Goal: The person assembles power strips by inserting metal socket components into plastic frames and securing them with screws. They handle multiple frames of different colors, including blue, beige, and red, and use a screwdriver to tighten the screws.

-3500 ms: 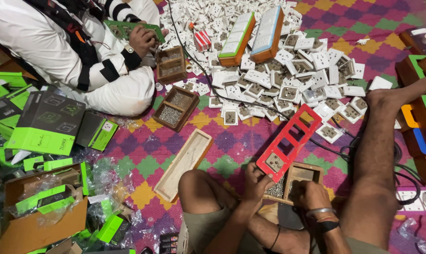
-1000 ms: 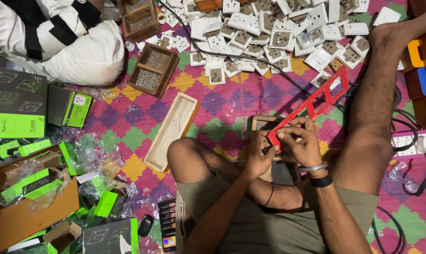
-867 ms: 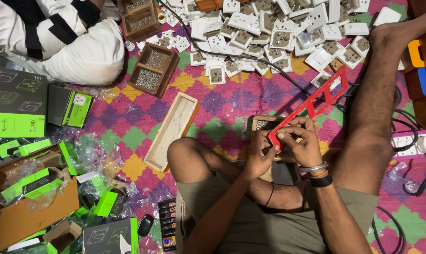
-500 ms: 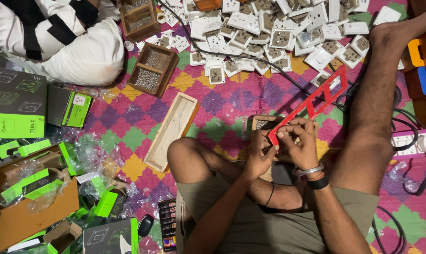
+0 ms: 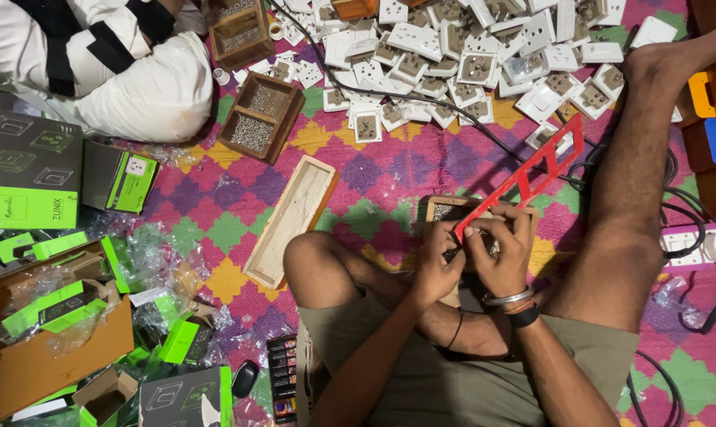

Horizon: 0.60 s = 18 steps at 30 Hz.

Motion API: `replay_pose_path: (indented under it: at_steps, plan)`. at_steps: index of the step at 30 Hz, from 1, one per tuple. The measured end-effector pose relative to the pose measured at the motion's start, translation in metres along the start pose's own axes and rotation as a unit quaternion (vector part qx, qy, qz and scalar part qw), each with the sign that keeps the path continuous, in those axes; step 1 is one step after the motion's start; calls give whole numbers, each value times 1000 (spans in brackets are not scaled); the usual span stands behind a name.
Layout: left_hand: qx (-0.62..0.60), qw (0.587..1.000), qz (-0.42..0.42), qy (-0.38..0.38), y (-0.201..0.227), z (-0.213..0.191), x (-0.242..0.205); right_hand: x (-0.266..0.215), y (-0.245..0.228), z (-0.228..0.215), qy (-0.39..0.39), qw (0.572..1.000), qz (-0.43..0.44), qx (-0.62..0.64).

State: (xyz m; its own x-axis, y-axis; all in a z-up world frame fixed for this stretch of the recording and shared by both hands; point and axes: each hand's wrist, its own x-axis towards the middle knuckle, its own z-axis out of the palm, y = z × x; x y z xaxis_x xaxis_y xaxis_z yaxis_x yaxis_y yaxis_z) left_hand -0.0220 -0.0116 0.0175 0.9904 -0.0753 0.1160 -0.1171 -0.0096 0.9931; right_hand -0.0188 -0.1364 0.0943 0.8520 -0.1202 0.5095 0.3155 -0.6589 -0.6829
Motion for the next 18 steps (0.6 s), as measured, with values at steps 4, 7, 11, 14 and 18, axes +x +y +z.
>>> replay_pose_path:
  at_steps: [4, 7, 11, 14, 18]
  plan:
    - [37, 998, 56, -2, 2, 3, -4, 0, 16, 4, 16, 996, 63, 55]
    - [-20, 998, 61, -3, 4, 2, 0, 4, 27, 6, 1, 995, 60, 76]
    - [10, 999, 53, -5, 6, 3, -5, -2, 34, 2, 6, 980, 150, 130]
    - [6, 1000, 4, -24, 9, 0, -2, 1, 34, 5, 8, 993, 49, 109]
    - [37, 999, 32, -8, 10, 4, -10, -4, 36, 1, 19, 982, 130, 133]
